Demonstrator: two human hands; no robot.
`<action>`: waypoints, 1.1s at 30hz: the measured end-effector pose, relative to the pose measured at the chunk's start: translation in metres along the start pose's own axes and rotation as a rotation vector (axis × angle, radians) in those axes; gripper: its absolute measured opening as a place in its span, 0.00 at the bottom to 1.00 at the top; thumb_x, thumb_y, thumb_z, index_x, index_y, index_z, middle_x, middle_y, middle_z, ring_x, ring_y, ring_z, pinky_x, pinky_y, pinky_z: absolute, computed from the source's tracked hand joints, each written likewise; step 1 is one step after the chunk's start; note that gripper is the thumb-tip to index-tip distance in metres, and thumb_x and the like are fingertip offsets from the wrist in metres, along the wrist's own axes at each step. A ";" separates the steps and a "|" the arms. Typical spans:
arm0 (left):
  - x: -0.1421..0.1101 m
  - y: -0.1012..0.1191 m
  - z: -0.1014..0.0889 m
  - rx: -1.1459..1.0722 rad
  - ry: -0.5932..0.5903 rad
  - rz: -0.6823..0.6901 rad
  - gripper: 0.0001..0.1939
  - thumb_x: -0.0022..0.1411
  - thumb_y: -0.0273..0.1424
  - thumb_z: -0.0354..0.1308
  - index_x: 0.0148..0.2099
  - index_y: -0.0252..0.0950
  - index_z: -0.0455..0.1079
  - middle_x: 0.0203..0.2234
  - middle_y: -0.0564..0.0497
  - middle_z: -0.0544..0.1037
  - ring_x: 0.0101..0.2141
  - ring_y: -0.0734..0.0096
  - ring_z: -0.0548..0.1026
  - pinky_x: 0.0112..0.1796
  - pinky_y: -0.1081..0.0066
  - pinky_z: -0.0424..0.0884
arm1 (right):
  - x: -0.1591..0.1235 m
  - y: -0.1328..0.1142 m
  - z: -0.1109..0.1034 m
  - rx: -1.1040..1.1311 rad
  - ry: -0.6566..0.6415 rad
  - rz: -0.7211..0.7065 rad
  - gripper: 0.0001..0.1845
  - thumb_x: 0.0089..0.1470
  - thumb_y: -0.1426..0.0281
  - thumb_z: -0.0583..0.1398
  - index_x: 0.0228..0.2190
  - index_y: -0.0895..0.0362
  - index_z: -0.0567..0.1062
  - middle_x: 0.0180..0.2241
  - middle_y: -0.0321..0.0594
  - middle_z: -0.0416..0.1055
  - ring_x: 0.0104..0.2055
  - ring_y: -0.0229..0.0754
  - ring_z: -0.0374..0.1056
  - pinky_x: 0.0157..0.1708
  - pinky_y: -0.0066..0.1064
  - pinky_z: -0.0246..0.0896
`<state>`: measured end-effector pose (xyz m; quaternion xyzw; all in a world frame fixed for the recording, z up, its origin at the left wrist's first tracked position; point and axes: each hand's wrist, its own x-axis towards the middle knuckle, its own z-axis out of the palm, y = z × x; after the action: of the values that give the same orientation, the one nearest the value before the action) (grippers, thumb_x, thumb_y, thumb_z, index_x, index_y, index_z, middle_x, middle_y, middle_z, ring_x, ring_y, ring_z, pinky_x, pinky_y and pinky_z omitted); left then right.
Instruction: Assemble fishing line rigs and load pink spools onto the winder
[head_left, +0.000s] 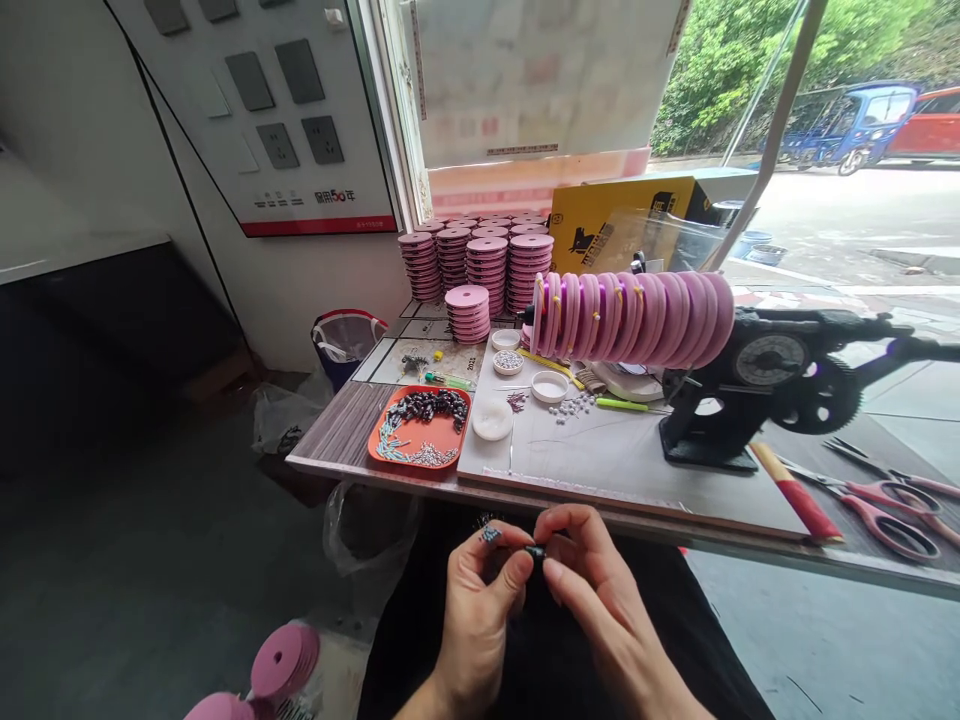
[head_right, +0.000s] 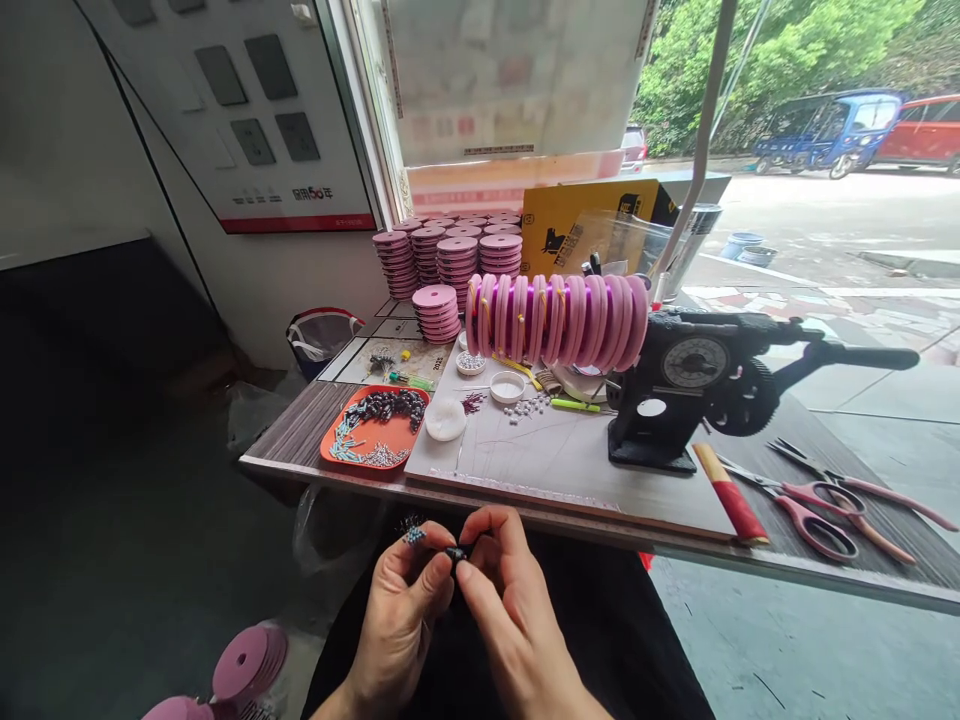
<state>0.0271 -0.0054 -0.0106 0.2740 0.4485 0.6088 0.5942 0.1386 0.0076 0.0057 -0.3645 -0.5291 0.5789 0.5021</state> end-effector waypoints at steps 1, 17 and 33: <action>0.000 0.001 0.000 0.011 -0.009 0.018 0.10 0.47 0.35 0.65 0.30 0.35 0.72 0.18 0.58 0.62 0.19 0.84 0.53 0.20 0.80 0.50 | 0.001 0.000 0.000 -0.028 -0.011 -0.003 0.08 0.56 0.64 0.54 0.35 0.55 0.63 0.29 0.36 0.61 0.28 0.37 0.57 0.27 0.25 0.55; 0.000 0.029 0.003 0.145 0.067 -0.053 0.11 0.49 0.35 0.62 0.28 0.31 0.68 0.16 0.60 0.57 0.17 0.85 0.48 0.18 0.79 0.45 | 0.007 -0.002 -0.012 -0.532 -0.185 -0.198 0.11 0.59 0.67 0.50 0.26 0.56 0.65 0.23 0.35 0.64 0.23 0.37 0.61 0.23 0.25 0.55; -0.001 0.022 -0.001 0.052 -0.085 -0.266 0.10 0.55 0.35 0.54 0.29 0.35 0.58 0.12 0.63 0.53 0.15 0.84 0.45 0.18 0.78 0.42 | 0.004 0.004 -0.012 -0.741 -0.155 -0.427 0.10 0.58 0.73 0.50 0.27 0.55 0.68 0.23 0.37 0.66 0.25 0.40 0.61 0.25 0.29 0.56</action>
<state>0.0158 -0.0042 0.0078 0.2529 0.4709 0.5009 0.6807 0.1487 0.0148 -0.0001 -0.3579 -0.8008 0.2588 0.4045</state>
